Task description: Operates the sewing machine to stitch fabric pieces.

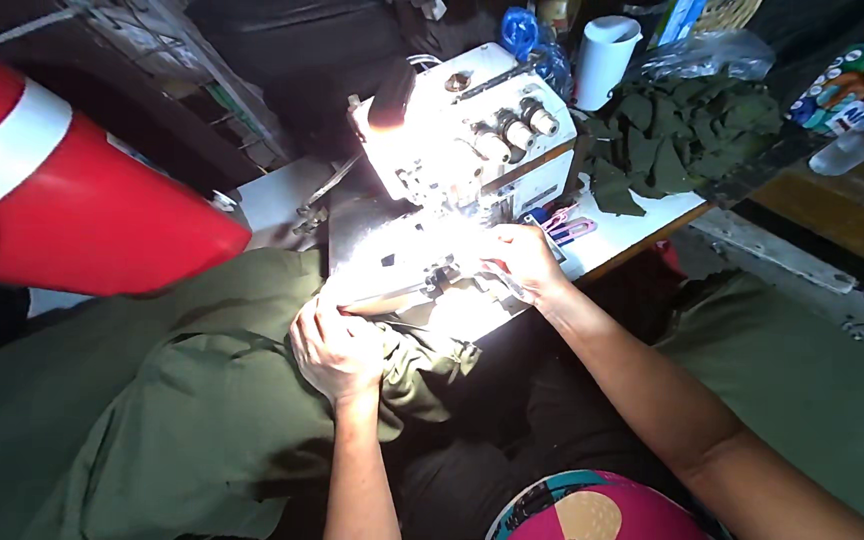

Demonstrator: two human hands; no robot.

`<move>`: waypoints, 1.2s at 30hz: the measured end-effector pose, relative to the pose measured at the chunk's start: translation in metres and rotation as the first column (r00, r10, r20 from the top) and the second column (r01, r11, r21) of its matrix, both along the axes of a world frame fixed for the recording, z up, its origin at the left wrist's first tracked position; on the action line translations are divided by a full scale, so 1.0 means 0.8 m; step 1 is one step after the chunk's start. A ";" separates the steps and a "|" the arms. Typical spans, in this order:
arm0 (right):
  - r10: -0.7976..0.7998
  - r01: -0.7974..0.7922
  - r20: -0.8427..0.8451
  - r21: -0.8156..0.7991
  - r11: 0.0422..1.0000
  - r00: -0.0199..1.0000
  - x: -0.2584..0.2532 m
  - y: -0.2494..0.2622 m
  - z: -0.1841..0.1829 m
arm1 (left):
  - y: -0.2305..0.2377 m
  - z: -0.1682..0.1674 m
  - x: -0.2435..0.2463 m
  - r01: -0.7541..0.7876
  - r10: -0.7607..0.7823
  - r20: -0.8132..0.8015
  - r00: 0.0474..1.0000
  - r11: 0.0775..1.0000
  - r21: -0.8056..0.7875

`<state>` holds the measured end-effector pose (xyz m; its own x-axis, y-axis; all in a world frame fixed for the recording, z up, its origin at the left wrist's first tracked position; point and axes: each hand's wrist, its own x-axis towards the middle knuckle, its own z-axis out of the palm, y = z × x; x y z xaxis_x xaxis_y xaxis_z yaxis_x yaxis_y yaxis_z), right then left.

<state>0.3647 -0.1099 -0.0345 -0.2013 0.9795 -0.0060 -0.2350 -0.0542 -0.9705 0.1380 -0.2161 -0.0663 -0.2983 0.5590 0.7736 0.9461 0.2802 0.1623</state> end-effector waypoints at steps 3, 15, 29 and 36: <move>-0.007 0.007 -0.028 0.008 1.000 1.000 -0.002 0.002 -0.002 | 0.001 0.000 0.000 -0.006 0.006 0.006 1.000 1.000 0.002; -0.012 0.013 -0.050 0.024 1.000 0.999 -0.003 0.003 -0.004 | 0.000 0.001 0.001 0.001 -0.001 0.000 1.000 1.000 0.005; -0.021 0.022 0.037 -0.023 0.999 0.999 -0.012 -0.003 0.013 | -0.001 0.003 0.001 0.009 -0.008 -0.020 1.000 1.000 0.004; -0.047 0.041 0.051 0.103 0.994 0.998 -0.010 0.013 -0.009 | 0.000 0.001 -0.001 0.009 -0.009 -0.014 1.000 1.000 0.010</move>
<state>0.3565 -0.0994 -0.0416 -0.1600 0.9835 0.0845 -0.1825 0.0546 -0.9817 0.1373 -0.2158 -0.0658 -0.2830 0.5535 0.7833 0.9506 0.2704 0.1524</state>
